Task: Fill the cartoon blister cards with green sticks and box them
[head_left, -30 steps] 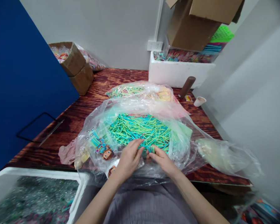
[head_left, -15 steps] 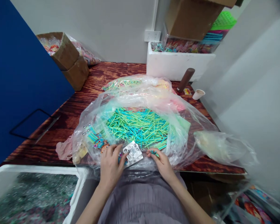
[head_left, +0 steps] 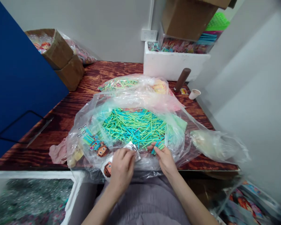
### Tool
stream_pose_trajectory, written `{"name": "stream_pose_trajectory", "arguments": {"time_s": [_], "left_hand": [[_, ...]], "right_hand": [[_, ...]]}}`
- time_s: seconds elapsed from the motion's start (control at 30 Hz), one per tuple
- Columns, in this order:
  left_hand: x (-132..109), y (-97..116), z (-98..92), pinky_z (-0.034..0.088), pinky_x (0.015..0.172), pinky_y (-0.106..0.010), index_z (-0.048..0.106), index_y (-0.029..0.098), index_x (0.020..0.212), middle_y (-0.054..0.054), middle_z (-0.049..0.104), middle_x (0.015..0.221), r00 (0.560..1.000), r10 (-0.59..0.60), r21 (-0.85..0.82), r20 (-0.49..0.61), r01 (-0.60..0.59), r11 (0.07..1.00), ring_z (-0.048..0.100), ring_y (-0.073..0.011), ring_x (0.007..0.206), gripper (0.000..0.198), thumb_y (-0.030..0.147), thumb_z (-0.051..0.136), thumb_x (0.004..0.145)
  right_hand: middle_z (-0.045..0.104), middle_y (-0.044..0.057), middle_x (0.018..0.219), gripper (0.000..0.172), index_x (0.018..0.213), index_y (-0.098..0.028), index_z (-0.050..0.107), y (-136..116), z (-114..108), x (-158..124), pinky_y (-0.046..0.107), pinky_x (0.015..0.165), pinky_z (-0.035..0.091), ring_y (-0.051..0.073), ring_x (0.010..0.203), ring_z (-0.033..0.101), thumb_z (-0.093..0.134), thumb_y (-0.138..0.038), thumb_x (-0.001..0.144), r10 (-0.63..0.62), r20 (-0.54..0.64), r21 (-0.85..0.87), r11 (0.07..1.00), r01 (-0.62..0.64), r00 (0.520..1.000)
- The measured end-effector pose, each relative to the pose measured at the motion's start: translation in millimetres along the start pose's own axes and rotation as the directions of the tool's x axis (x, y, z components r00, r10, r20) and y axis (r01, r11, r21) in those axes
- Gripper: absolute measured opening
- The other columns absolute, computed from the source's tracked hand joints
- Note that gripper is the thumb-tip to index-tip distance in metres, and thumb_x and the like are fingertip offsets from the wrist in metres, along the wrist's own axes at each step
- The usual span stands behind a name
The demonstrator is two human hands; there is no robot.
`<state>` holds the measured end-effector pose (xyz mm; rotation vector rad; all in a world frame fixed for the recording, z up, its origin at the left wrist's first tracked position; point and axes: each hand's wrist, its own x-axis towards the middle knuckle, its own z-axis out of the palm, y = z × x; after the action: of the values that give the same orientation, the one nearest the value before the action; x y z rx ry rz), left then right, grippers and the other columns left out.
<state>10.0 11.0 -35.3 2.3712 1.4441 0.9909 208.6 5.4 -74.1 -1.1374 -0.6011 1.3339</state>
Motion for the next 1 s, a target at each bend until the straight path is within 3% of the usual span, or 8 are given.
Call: {"name": "stream_pose_trajectory", "arguments": {"time_s": [0.1,0.27,0.47,0.7,1.0], "left_hand": [[16,26,16.9,0.04,0.072,-0.034,0.065,0.019,0.091,-0.006,0.061,0.084,0.993,0.094,-0.065,0.072,-0.089,0.994,0.054,-0.0208,0.082,0.018,0.018,0.047,0.095],[39,46,42.2,0.04,0.074,-0.035,0.065,0.019,0.084,-0.005,0.061,0.083,0.98,0.154,-0.032,0.128,-0.151,0.988,0.054,-0.0206,0.082,0.024,0.022,0.045,0.097],[47,47,47.7,0.04,0.079,-0.037,0.066,0.019,0.088,-0.005,0.064,0.09,0.965,0.152,0.025,0.213,-0.161,0.987,0.057,-0.0211,0.087,0.017,0.02,0.049,0.095],[48,46,45.4,0.038,0.08,-0.038,0.065,0.019,0.081,-0.005,0.065,0.09,0.954,0.202,0.075,0.221,-0.223,0.972,0.055,-0.021,0.086,0.018,0.019,0.052,0.093],[51,47,44.8,0.038,0.079,-0.039,0.065,0.017,0.084,-0.006,0.064,0.085,0.953,0.118,0.189,0.278,-0.175,0.966,0.056,-0.0239,0.085,0.01,0.016,0.056,0.087]], "right_hand": [[0.075,0.003,0.082,0.024,0.089,-0.02,0.069,-13,8,3,0.037,0.086,0.05,0.021,0.083,0.068,0.08,-0.031,0.071,0.085,-0.01,0.277,0.958,-0.079,0.996],[0.074,0.005,0.089,0.019,0.091,-0.019,0.069,-25,14,0,0.038,0.085,0.052,0.022,0.089,0.068,0.076,-0.028,0.076,0.2,0.102,0.474,0.852,-0.225,0.974],[0.073,0.004,0.091,0.018,0.096,-0.019,0.068,-27,10,-5,0.037,0.081,0.054,0.022,0.093,0.067,0.067,-0.033,0.084,0.25,0.224,0.536,0.776,-0.333,0.942],[0.072,0.005,0.096,0.019,0.101,-0.02,0.065,-25,10,-9,0.037,0.082,0.054,0.02,0.09,0.068,0.057,-0.035,0.091,0.257,0.319,0.553,0.731,-0.4,0.912],[0.072,0.005,0.102,0.026,0.104,-0.021,0.063,-24,22,-16,0.038,0.091,0.052,0.021,0.102,0.066,0.045,-0.037,0.096,0.275,0.336,0.534,0.732,-0.423,0.901]]}}
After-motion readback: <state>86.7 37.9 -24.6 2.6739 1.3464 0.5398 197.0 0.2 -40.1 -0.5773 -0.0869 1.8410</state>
